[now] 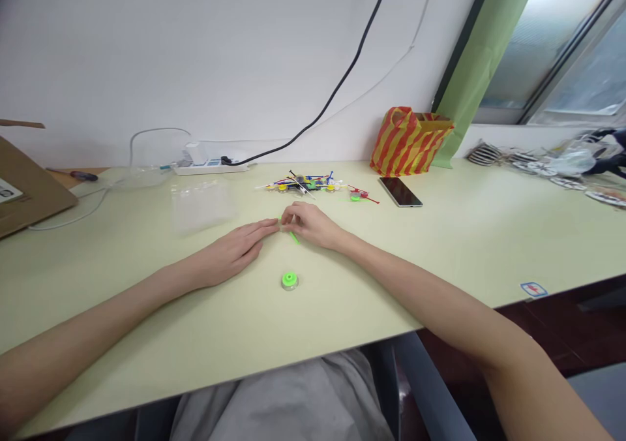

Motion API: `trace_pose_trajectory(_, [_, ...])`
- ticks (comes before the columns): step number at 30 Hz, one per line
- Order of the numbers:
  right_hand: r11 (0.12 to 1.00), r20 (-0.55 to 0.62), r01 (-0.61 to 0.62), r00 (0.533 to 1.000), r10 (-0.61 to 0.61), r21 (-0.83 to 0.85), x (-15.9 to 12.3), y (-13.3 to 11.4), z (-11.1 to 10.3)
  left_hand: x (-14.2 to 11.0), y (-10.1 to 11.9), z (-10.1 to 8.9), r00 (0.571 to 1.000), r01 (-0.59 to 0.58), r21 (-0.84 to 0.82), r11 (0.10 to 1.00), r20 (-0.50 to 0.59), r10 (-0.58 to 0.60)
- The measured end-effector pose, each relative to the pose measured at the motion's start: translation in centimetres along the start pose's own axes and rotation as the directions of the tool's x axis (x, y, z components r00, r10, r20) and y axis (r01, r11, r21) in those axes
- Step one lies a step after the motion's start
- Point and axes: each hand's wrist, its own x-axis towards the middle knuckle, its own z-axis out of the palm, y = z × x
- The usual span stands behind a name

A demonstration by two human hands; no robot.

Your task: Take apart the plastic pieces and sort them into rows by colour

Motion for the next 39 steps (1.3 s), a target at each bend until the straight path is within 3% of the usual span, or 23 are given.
trace_pose_trajectory(6, [0.994,-0.104,-0.078,0.991,0.085,0.074,0.0,0.7,-0.2,0.0,-0.2,0.0,1.0,-0.001,0.047,0.999,0.013,0.001])
trace_pose_trajectory(16, [0.995,0.08,0.008,0.997,-0.015,0.095,-0.1,0.0,-0.3,-0.1,-0.4,0.2,0.999,-0.015,0.049,0.999,-0.032,0.016])
trace_pose_trajectory(20, [0.997,0.069,0.032,0.997,-0.037,0.073,-0.1,0.5,-0.1,-0.1,-0.3,0.2,1.0,-0.017,0.059,0.998,-0.018,0.019])
trace_pose_trajectory(24, [0.996,0.053,0.09,0.995,-0.089,-0.018,-0.1,0.4,-0.1,0.0,-0.1,0.0,1.0,-0.014,0.061,0.998,0.001,0.014])
trace_pose_trajectory(30, [0.968,0.145,0.174,0.978,-0.149,-0.181,0.0,-0.4,-0.2,-0.1,-0.1,0.1,1.0,-0.025,0.041,0.999,-0.013,0.026])
trace_pose_trajectory(39, [0.891,0.212,0.213,0.968,-0.137,-0.4,0.1,-0.7,-0.2,0.0,0.0,-0.2,0.999,-0.029,0.065,0.997,0.036,0.027])
